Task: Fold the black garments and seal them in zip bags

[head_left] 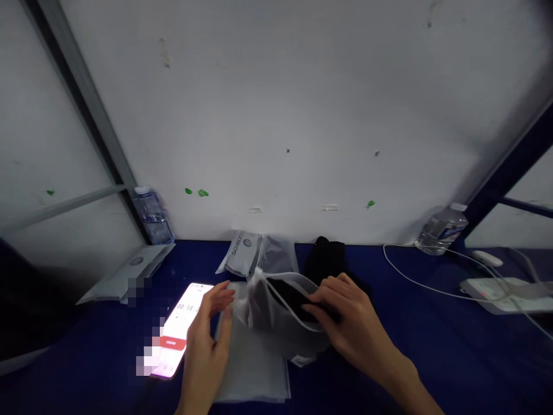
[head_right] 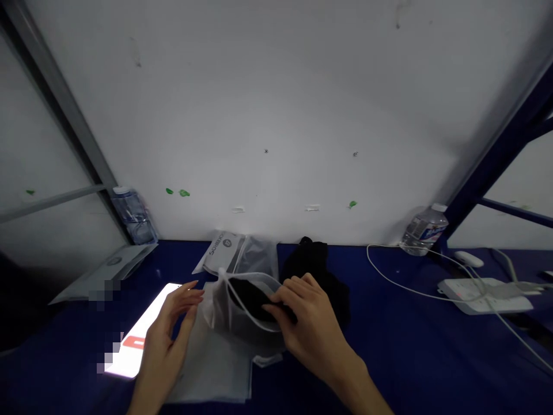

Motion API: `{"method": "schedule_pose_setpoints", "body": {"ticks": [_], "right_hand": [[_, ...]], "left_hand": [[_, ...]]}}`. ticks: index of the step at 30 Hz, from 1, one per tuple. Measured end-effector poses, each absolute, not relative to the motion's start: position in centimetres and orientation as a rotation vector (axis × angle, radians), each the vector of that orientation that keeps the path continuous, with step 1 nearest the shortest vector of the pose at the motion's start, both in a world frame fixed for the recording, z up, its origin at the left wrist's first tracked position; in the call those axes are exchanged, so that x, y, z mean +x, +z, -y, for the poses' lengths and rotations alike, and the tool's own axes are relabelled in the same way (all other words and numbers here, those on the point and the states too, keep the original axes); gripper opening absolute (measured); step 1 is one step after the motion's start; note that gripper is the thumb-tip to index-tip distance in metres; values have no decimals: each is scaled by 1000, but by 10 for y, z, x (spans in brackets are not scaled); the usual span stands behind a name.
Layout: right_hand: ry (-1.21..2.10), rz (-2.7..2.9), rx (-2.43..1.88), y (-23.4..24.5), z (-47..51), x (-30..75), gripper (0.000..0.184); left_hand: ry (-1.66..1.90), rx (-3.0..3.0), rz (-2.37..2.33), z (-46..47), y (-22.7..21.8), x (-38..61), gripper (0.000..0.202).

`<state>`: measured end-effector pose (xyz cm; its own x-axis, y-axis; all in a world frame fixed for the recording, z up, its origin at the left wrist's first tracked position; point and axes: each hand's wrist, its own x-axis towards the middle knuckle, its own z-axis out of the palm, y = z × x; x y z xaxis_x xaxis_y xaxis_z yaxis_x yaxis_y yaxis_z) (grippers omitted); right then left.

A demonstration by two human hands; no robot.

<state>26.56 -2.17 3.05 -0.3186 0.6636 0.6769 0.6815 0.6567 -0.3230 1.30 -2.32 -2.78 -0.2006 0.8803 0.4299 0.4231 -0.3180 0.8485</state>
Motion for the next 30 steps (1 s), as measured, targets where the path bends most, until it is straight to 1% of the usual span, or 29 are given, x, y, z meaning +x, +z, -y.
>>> {"method": "schedule_pose_setpoints", "body": {"ticks": [3,5,10,12,15,19,25,30], "right_hand": [[-8,1885,-1085,28,22,269,13],[19,1792,-1113,26,23,269,15],[124,1590,-1173,18,27,267,17],[201,1517,-1209,15,29,267,19],[339,1447,-1233,11,32,266,23],[433,1426,-1208,10,37,265,24],[488,1387,-1197,7,40,265,24],[450,1316,-1199,3,41,264,20]], "left_hand": [[1563,1493,-1635,21,-28,12,45],[1523,1413,-1657,20,-25,12,52],[1252,1325,-1403,23,-18,21,54],[1229,1303,-1300,24,-18,28,52],[1269,1319,-1186,24,-18,36,43],[1329,1310,-1159,22,-19,38,34],[1395,1178,-1154,23,-28,44,41],[1437,1172,-1236,24,-26,43,27]]}}
